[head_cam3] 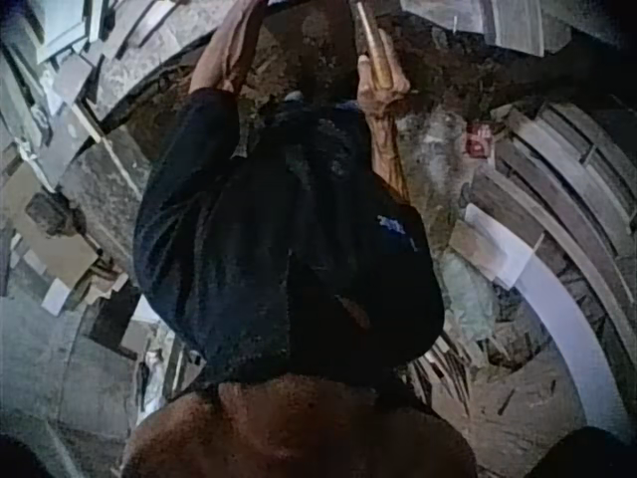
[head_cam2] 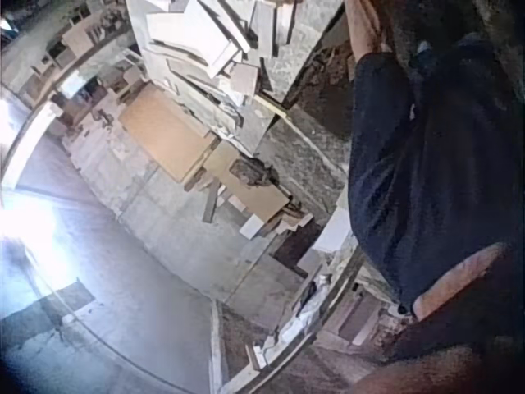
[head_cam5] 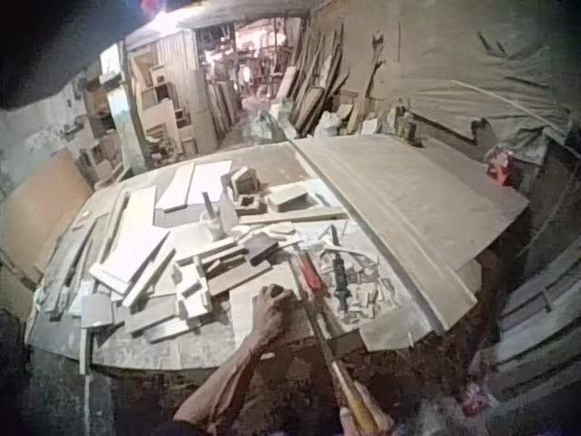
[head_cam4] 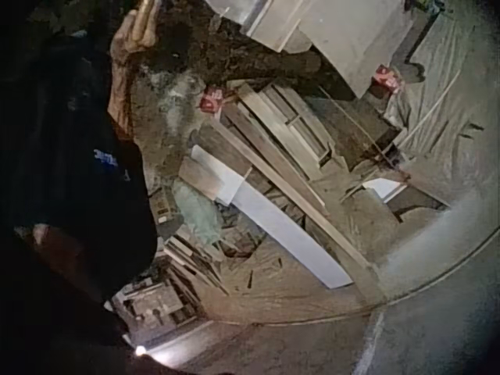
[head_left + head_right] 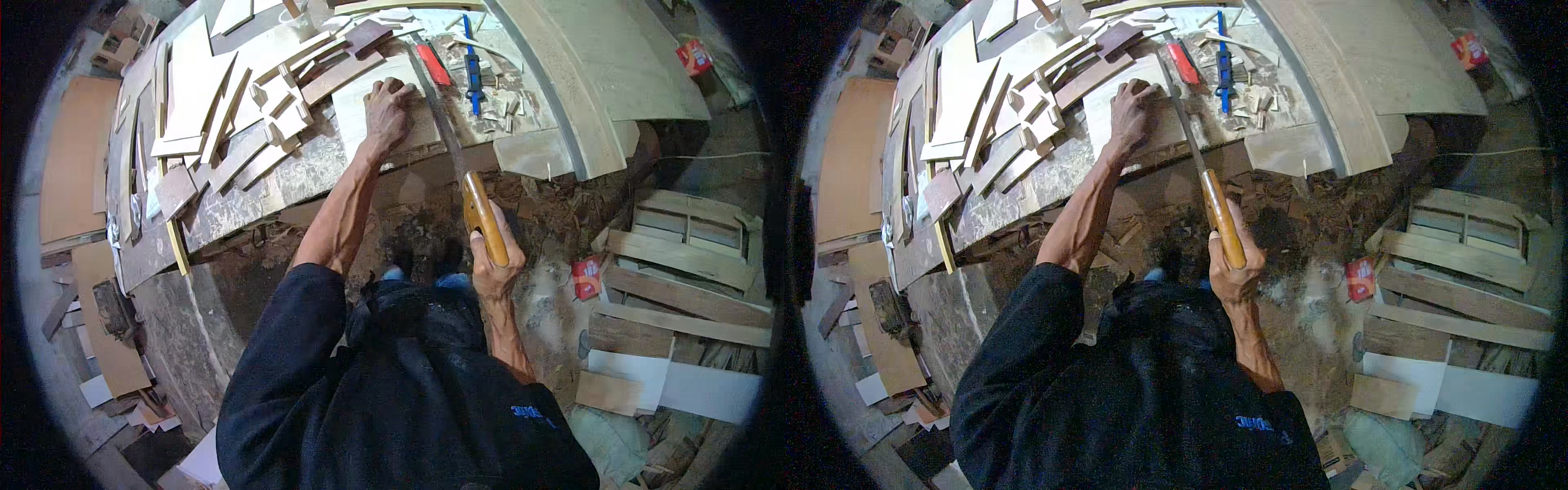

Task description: The person is using a hand saw to cut a small piece of wood on a workbench.

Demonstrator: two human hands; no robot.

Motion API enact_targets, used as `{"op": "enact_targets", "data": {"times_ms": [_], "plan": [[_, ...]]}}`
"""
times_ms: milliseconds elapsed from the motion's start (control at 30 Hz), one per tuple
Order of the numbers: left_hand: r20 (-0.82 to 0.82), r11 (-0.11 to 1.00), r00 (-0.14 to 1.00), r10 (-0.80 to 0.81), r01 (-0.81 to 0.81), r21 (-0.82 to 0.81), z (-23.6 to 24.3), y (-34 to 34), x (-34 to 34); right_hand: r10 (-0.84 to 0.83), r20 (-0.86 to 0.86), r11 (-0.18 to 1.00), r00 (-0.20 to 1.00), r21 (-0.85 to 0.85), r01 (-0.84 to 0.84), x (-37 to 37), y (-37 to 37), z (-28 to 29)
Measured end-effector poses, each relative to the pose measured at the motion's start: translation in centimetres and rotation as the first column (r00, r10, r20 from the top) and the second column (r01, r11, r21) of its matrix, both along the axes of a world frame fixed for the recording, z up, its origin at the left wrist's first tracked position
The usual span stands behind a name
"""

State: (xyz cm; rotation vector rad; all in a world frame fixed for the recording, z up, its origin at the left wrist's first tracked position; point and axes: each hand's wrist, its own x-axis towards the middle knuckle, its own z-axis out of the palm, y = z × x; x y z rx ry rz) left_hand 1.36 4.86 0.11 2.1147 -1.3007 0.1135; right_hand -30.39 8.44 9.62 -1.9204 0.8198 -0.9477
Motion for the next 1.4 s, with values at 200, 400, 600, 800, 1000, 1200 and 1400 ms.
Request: {"op": "enact_targets", "data": {"times_ms": [200,400,600,800,1000,1200,1400], "plan": [[-0.02,0.986,0.991,-0.13,0.127,-0.104,1.0,0.9,-1.4,0.004,-0.06,1.0,0.998,0.006,-0.003,-1.3,1.0,0.0],[-0.115,0.981,0.989,-0.09,0.068,-0.184,0.3,0.8,-1.3,-0.029,-0.103,0.993,0.994,0.108,0.04,-2.1,1.8,0.5],[0.003,0.978,0.999,-0.049,0.048,-0.204,-0.1,0.4,-1.0,-0.049,-0.134,0.999,0.99,-0.025,0.046,-1.0,1.1,0.5],[-0.197,0.992,0.98,-0.012,-0.013,-0.126,-0.3,0.6,-0.6,-0.022,-0.099,1.0,0.995,0.002,0.023,-0.4,0.9,0.3],[-0.177,0.992,0.984,-0.019,-0.004,-0.129,0.1,0.5,-0.8,-0.027,-0.09,1.0,0.996,0.008,0.028,-0.1,1.0,-0.1],[-0.188,0.993,0.982,-0.015,-0.007,-0.116,-0.4,0.5,-0.6,-0.04,-0.056,0.991,0.998,0.124,0.047,0.0,1.1,-0.9],[-0.042,0.997,0.999,-0.011,0.007,-0.081,-0.8,0.0,-0.6,-0.033,-0.08,0.999,0.996,0.04,0.036,-0.1,1.3,-0.5]]}}
